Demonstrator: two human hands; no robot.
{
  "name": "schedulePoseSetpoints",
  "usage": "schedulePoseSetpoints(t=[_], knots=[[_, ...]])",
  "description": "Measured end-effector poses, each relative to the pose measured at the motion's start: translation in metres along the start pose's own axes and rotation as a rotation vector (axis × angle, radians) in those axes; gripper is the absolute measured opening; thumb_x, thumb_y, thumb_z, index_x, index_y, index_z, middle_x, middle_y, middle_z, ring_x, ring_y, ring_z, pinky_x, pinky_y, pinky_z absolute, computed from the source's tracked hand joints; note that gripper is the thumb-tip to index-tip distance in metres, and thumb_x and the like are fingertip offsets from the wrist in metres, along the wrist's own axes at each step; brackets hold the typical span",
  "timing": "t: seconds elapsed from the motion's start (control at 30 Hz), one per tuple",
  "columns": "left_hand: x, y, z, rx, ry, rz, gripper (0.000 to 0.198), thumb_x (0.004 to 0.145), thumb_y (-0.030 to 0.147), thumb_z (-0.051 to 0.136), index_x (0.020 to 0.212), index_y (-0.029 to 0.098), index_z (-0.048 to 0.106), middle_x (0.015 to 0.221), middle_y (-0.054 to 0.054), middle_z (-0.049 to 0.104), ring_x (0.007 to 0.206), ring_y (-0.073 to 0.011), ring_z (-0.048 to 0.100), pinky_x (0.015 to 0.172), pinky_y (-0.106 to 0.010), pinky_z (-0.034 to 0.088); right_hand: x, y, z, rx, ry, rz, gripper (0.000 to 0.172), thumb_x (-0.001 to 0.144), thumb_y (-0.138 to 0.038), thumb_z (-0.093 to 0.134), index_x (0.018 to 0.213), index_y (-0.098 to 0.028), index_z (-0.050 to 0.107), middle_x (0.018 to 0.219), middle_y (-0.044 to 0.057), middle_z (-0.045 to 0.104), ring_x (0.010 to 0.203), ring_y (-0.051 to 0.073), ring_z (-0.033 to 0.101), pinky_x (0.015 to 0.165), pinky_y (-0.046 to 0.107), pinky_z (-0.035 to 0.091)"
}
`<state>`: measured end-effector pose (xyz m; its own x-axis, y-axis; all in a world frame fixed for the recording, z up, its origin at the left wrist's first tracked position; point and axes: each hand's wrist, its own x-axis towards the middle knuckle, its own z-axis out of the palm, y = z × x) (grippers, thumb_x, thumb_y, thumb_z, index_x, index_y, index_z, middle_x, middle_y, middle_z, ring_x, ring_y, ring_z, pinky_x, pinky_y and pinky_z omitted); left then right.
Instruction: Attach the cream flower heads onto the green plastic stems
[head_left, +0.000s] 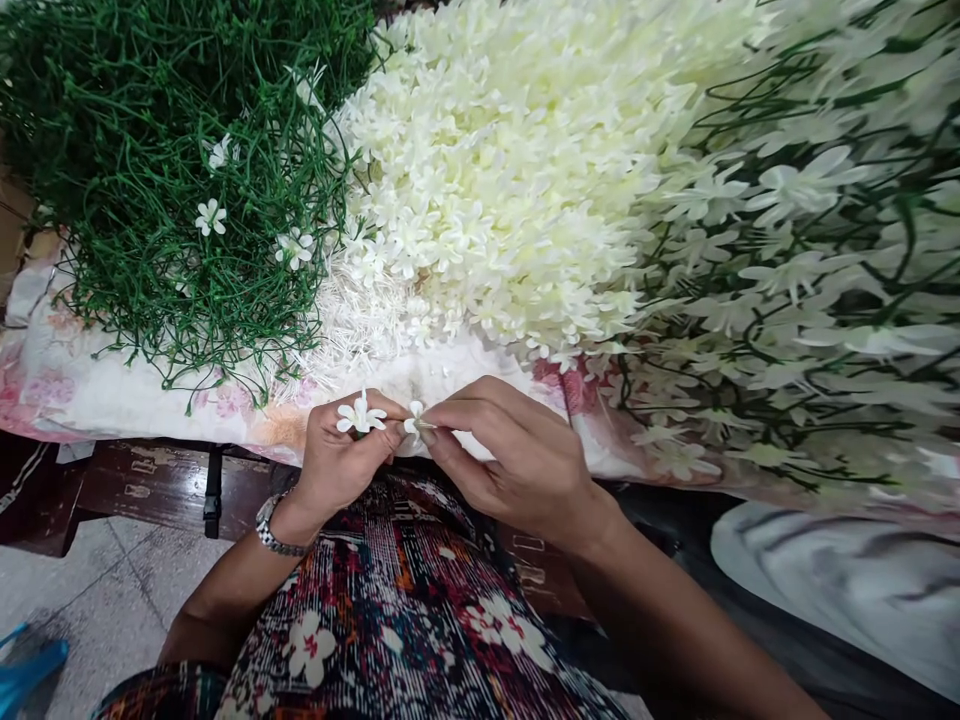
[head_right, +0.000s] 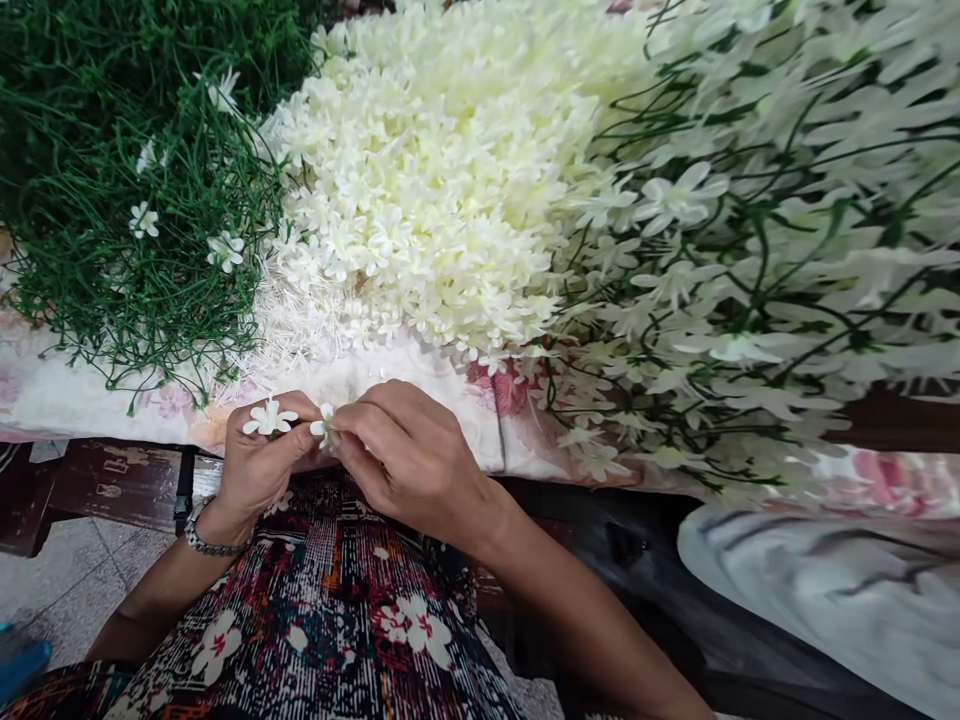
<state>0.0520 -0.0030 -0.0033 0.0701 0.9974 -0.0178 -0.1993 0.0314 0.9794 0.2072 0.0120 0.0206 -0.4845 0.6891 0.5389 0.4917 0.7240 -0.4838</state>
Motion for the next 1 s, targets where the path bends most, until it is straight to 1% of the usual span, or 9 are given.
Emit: schedulePoseSetpoints(t=[0.13, 0.23, 0.43, 0.53, 0.73, 0.83, 1.0], knots=[[-0.0001, -0.0013, 0.003, 0.03, 0.007, 0.064, 0.005, 0.071, 0.016, 0.061, 0.068, 0.016, 0.063, 0.059, 0.002, 0.054, 0.054, -0.0067, 0.045, 0.051, -0.02, 0.035, 0.0008, 0.0007, 0.0019, -0.027, -0.005, -0.003, 0.012, 0.074, -0.007, 0.051, 0.082, -0.015, 0.052, 0.068, 0.003, 0.057, 0.065, 0.012, 0.052, 0.058, 0.024, 0.045], [-0.0004, -0.0007, 0.0038, 0.038, 0.005, 0.055, 0.004, 0.071, 0.017, 0.061, 0.068, 0.015, 0.063, 0.059, 0.002, 0.054, 0.054, -0.0066, 0.045, 0.051, -0.019, 0.036, 0.0007, 0.0016, 0.0031, -0.045, 0.009, -0.007, 0.012, 0.074, -0.005, 0.051, 0.081, -0.015, 0.051, 0.067, 0.003, 0.056, 0.064, 0.012, 0.051, 0.058, 0.024, 0.044], [0.0021, 0.0038, 0.0021, 0.082, -0.057, -0.148, 0.012, 0.072, 0.026, 0.057, 0.073, 0.015, 0.062, 0.056, 0.002, 0.051, 0.05, -0.0068, 0.042, 0.045, -0.019, 0.034, -0.0013, 0.0062, 0.004, -0.11, 0.012, -0.054, 0.013, 0.073, -0.006, 0.052, 0.081, -0.016, 0.049, 0.066, 0.003, 0.056, 0.064, 0.013, 0.05, 0.058, 0.026, 0.044], [0.005, 0.0039, 0.0014, 0.089, -0.079, -0.18, 0.01, 0.071, 0.024, 0.056, 0.066, 0.016, 0.059, 0.052, 0.003, 0.048, 0.047, -0.0061, 0.039, 0.043, -0.019, 0.032, -0.0018, 0.0078, 0.0042, -0.122, -0.002, -0.071, 0.014, 0.073, -0.005, 0.052, 0.081, -0.016, 0.049, 0.067, 0.004, 0.056, 0.065, 0.013, 0.05, 0.059, 0.026, 0.044], [0.0064, 0.0025, 0.0022, 0.129, -0.065, -0.139, 0.009, 0.07, 0.019, 0.055, 0.063, 0.014, 0.058, 0.054, 0.003, 0.048, 0.051, -0.0063, 0.04, 0.047, -0.019, 0.033, -0.0007, 0.0064, 0.0031, -0.078, -0.032, -0.055, 0.015, 0.073, -0.004, 0.051, 0.083, -0.015, 0.049, 0.068, 0.004, 0.056, 0.066, 0.013, 0.05, 0.059, 0.025, 0.045], [0.0057, 0.0017, 0.0042, 0.142, -0.053, -0.091, 0.01, 0.071, 0.018, 0.055, 0.062, 0.014, 0.057, 0.056, 0.003, 0.048, 0.053, -0.0067, 0.042, 0.05, -0.02, 0.035, -0.0004, 0.0067, 0.0047, -0.05, -0.014, -0.052, 0.016, 0.073, -0.004, 0.051, 0.083, -0.016, 0.048, 0.068, 0.004, 0.056, 0.064, 0.013, 0.05, 0.057, 0.025, 0.045], [0.0055, 0.0011, 0.006, 0.171, -0.038, -0.021, 0.01, 0.073, 0.018, 0.053, 0.064, 0.015, 0.058, 0.056, 0.002, 0.049, 0.052, -0.0071, 0.043, 0.049, -0.02, 0.035, -0.0006, 0.008, 0.0093, -0.036, -0.005, -0.033, 0.017, 0.074, -0.005, 0.049, 0.084, -0.017, 0.047, 0.067, 0.002, 0.055, 0.062, 0.012, 0.05, 0.054, 0.025, 0.045]])
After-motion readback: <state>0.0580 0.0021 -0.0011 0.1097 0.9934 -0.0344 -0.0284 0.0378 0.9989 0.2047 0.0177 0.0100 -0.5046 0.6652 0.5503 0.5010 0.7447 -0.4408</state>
